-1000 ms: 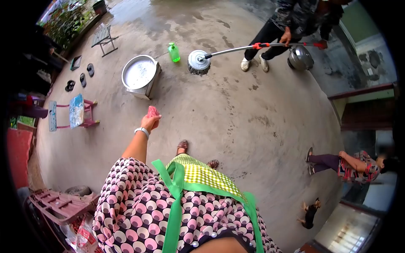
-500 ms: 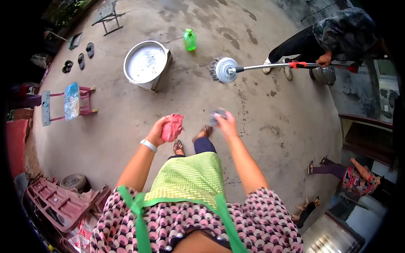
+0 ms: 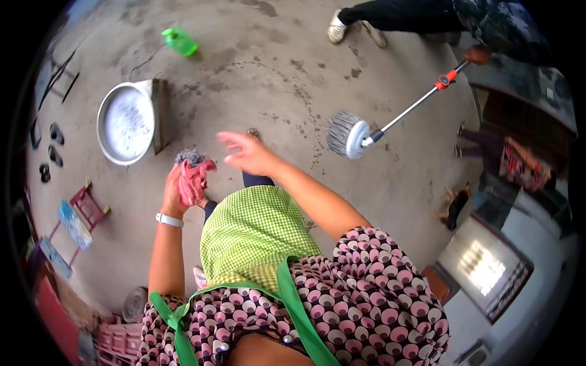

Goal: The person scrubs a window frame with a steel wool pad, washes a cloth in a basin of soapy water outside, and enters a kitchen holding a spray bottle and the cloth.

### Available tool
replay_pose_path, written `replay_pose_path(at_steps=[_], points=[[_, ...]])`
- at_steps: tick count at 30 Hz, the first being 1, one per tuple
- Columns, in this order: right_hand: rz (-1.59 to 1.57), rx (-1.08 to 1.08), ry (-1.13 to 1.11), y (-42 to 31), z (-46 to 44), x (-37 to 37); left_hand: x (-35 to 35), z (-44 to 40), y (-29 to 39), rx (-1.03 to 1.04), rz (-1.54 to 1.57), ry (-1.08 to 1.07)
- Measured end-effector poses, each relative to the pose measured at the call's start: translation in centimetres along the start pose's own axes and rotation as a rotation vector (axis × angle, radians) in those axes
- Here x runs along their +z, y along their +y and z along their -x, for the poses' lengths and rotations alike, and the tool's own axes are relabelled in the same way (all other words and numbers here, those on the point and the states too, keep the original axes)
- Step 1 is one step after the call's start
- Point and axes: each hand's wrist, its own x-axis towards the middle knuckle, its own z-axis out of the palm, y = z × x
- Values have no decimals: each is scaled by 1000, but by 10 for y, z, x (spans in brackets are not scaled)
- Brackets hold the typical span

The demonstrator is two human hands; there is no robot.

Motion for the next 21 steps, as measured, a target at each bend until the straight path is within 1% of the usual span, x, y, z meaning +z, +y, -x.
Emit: replay_pose_path(at_steps=[1, 2, 3, 4, 6, 8, 9, 10, 11, 12, 13, 14, 15, 16, 21], points=[[38, 27, 220, 3, 27, -26, 3, 5, -8, -74, 56, 1], [35, 46, 446, 17, 45, -53, 3, 4, -5, -98, 34, 54], [162, 67, 609, 42, 67, -82, 6, 0, 4, -114, 1, 100], [164, 125, 725, 70, 99, -110, -9, -4, 3, -120, 23, 91], [-160, 417, 992, 67, 156, -135, -14, -3, 9, -184, -20, 91], [-343, 525, 1200, 77, 201, -142, -1, 1, 16, -237, -55, 108], [-352, 527, 1209, 90, 206, -162, 6, -13, 19, -247, -65, 107], [-347, 586, 1280, 107, 218, -168, 4, -17, 26, -238, -59, 135], [-343, 647, 1350, 118, 236, -161, -2, -10, 33, -229, -53, 163], [-360, 629, 1377, 122, 248, -158, -9, -11, 39, -209, -89, 140], [-363, 673, 1395, 125, 259, -155, 10, -9, 45, -205, -60, 110], [-367, 717, 1413, 127, 271, -152, 19, -12, 49, -185, -78, 129], [-384, 695, 1437, 132, 280, -149, 27, -16, 54, -163, -95, 144], [-419, 694, 1445, 136, 289, -146, 38, -20, 58, -165, -116, 115], [-553, 612, 1553, 142, 326, -119, 91, -35, 74, -154, -181, -83]])
